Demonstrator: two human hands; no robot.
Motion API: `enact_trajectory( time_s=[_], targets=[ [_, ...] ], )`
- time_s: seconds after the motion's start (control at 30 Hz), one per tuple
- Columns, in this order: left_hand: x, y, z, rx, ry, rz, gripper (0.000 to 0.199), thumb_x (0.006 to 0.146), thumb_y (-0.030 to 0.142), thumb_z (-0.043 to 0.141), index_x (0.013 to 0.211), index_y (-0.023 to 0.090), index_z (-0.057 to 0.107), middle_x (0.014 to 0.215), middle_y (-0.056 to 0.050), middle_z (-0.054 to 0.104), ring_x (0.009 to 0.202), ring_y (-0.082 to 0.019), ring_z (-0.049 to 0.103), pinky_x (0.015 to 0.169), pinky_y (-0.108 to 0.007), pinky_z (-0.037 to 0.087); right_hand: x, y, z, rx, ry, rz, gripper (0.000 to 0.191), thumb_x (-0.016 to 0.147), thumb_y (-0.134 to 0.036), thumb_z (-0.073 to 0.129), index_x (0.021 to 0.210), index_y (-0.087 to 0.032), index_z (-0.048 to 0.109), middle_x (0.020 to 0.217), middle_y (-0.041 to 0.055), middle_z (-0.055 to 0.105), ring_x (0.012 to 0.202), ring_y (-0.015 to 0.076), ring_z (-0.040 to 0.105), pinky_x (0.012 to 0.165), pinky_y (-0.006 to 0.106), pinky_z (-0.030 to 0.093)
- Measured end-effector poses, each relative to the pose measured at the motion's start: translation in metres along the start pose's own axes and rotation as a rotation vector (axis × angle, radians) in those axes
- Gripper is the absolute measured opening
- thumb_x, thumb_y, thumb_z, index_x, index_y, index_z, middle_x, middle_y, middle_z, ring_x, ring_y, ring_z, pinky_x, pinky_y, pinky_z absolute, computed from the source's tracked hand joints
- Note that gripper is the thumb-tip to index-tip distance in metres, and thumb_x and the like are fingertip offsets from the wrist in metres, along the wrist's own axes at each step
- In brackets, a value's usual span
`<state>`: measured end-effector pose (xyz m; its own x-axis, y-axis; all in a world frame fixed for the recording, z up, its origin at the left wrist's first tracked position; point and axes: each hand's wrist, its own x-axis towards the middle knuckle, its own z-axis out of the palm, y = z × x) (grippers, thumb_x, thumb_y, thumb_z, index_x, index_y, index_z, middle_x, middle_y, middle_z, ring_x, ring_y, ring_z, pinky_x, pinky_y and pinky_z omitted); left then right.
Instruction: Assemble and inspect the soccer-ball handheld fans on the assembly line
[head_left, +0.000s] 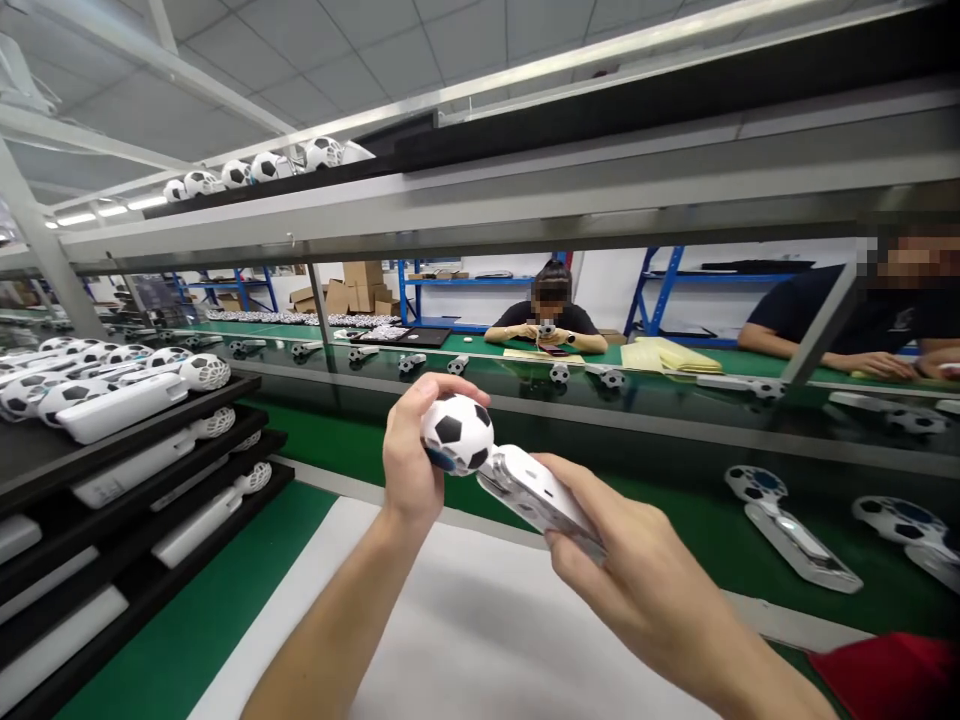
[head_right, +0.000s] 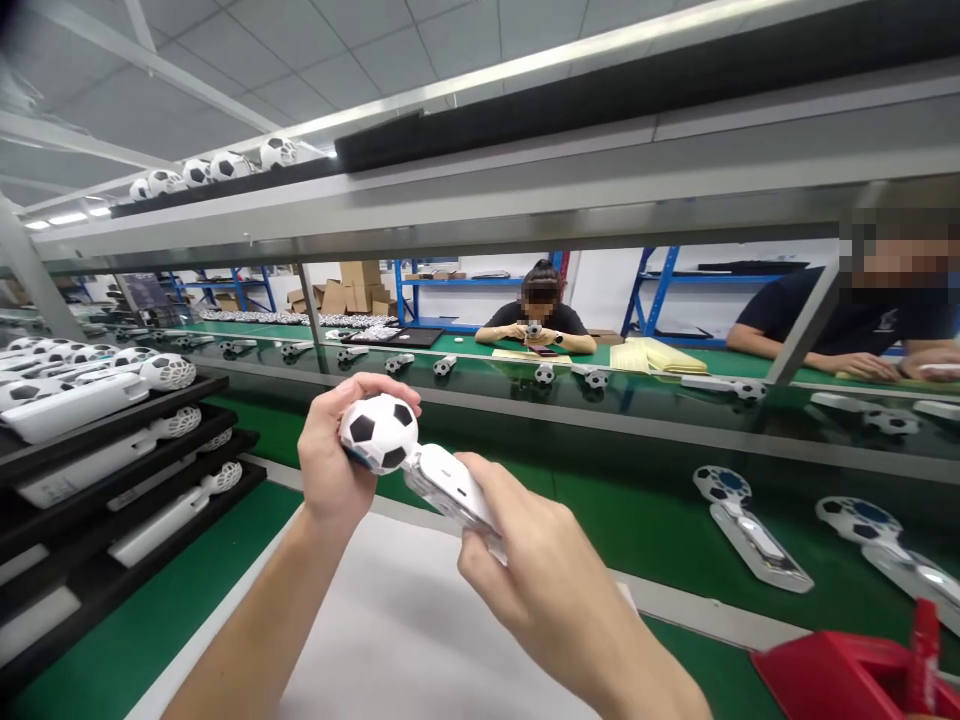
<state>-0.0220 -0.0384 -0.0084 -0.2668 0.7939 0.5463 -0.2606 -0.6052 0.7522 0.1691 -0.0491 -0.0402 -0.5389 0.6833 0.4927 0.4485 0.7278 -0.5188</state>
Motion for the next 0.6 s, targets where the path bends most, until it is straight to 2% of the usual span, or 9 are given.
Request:
enact_trajectory(
  time_s=[0.13,0.2,0.27,0.37,0.43,0.5,0.6],
  targets=[
    [-0.001,-0.005,-0.001,-0.009,-0.004,0.074,0.026,0.086,0.038,0.054,0.105,0.021,0.063,0.11,-0.004,0.067,0.091,-0.02,0.067,0.076,-0.029,0.053,0.004,-0.003,0.018,0.694,-0.123,0.207,0.041,0.094,-0.029,0.051,0.135,-0.026,0.047,0.091,0.0029,0.063,0.075,0.0171,0.06,0.062,0.028,0.051],
    [-0.003,-0.007,-0.002,0.036,-0.064,0.09,0.037,0.083,0.035,0.061,0.118,0.024,0.06,0.125,-0.004,0.062,0.105,-0.023,0.064,0.084,-0.03,0.052,0.006,-0.007,0.027,0.98,-0.169,0.269,0.044,0.09,-0.028,0.054,0.133,-0.024,0.046,0.087,0.0023,0.063,0.072,0.0177,0.063,0.062,0.03,0.053],
    [-0.005,-0.009,-0.001,0.092,-0.16,0.078,0.056,0.078,0.03,0.069,0.131,0.027,0.053,0.134,-0.004,0.057,0.109,-0.024,0.062,0.088,-0.03,0.052,0.007,-0.01,0.032,1.14,-0.179,0.3,0.045,0.088,-0.026,0.056,0.131,-0.023,0.044,0.087,0.0026,0.064,0.07,0.0183,0.066,0.062,0.031,0.054],
    [-0.009,-0.013,0.003,0.137,-0.359,-0.03,0.089,0.077,0.023,0.074,0.15,0.036,0.027,0.129,-0.004,0.058,0.091,-0.02,0.067,0.08,-0.031,0.056,0.008,-0.013,0.034,1.212,-0.095,0.311,0.041,0.088,-0.026,0.055,0.127,-0.024,0.044,0.088,0.0031,0.066,0.069,0.019,0.068,0.061,0.031,0.054],
    [-0.011,-0.015,0.006,0.142,-0.479,-0.104,0.101,0.08,0.022,0.073,0.155,0.041,0.008,0.125,-0.004,0.06,0.086,-0.02,0.068,0.079,-0.033,0.058,0.007,-0.013,0.033,1.193,-0.023,0.313,0.04,0.088,-0.024,0.055,0.127,-0.025,0.043,0.086,0.0021,0.066,0.068,0.0187,0.068,0.061,0.031,0.054],
    [-0.012,-0.017,0.007,0.132,-0.527,-0.126,0.105,0.082,0.023,0.072,0.156,0.04,0.0,0.125,-0.006,0.061,0.096,-0.024,0.069,0.088,-0.038,0.058,0.007,-0.012,0.031,1.164,0.02,0.314,0.042,0.088,-0.022,0.056,0.127,-0.025,0.042,0.085,0.0013,0.066,0.068,0.0183,0.067,0.062,0.032,0.055],
    [-0.012,-0.018,0.007,0.086,-0.52,-0.142,0.103,0.084,0.026,0.072,0.157,0.041,0.0,0.13,-0.007,0.059,0.106,-0.026,0.067,0.095,-0.041,0.056,0.007,-0.011,0.029,1.171,0.029,0.307,0.048,0.088,-0.022,0.056,0.132,-0.025,0.04,0.086,0.0024,0.066,0.074,0.0195,0.067,0.063,0.032,0.056]
  ],
)
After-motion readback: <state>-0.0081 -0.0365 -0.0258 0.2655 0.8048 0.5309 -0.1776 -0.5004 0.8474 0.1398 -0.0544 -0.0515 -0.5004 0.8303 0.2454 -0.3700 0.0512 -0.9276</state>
